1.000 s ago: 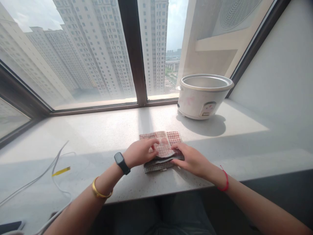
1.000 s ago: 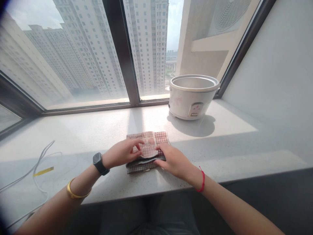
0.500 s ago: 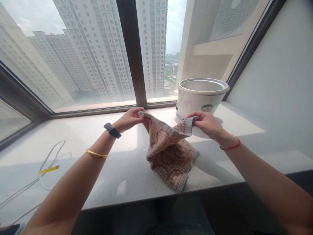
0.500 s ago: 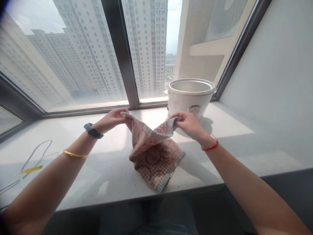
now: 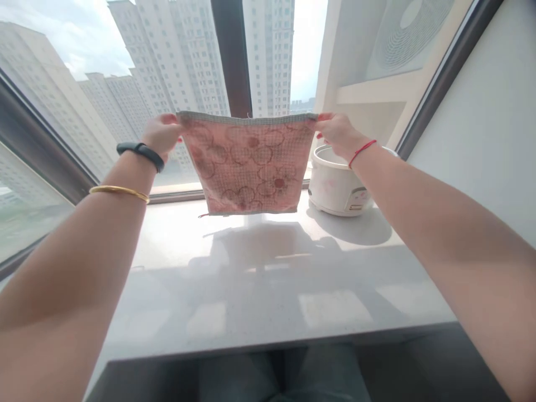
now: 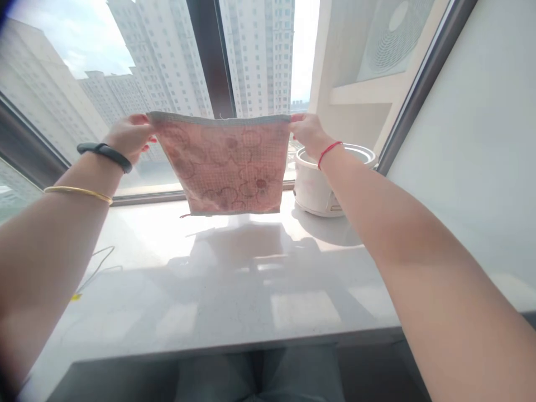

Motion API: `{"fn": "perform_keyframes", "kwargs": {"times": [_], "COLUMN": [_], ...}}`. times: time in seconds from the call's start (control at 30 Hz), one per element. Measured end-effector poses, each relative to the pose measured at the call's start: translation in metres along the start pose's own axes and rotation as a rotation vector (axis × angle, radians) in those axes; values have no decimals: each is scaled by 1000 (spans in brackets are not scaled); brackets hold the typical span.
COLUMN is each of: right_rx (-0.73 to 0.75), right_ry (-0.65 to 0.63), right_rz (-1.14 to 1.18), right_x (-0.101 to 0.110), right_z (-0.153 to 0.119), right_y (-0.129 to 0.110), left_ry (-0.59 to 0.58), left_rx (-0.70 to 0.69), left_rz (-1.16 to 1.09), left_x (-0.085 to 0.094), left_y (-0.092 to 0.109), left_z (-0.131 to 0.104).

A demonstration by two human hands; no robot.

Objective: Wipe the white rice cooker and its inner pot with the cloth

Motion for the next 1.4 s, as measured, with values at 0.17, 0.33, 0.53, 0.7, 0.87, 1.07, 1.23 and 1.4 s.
{"fn": "perform_keyframes", "kwargs": {"times": [0.17, 0.33, 0.53, 0.7, 0.87, 1.07, 1.23, 1.4], "right_rx": [64, 125, 295, 449, 480, 443, 393, 452], "right_ry": [86, -165, -546, -586, -591, -482, -408, -588], "right_rz": [-129, -242, -425, -649, -738, -717, -484, -474], "right_x": [-3, -18, -22, -16, -13, -3, -49, -182], "right_z": [-45, -156, -283, -328, -338, -344, -350, -366], "right_y": [12, 81, 122, 106, 97, 81, 18, -52], "left_ry": [-53, -442, -915, -1002, -1132, -1090, -772, -448], "left_rx": [6, 128, 168, 26, 123, 290, 376, 478], "left_rz": [-23, 258, 406, 473, 565, 436, 454, 506], "left_x": [9, -2, 4, 6, 9, 21, 1, -50], "left_y": [-27, -105, -147, -132, -132, -137, -156, -188], "left_z": [-36, -115, -198, -217, -229, -239, -199, -134]}}
Point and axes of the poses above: each hand's wrist, its own z-axis towards the middle knuckle, its own x-axis out of the back of the hand, y = z × x, the point moved 3 cm from there along z, towards the middle knuckle, and after that the axes turned 10 degrees about -z, right-handed, at the moved point
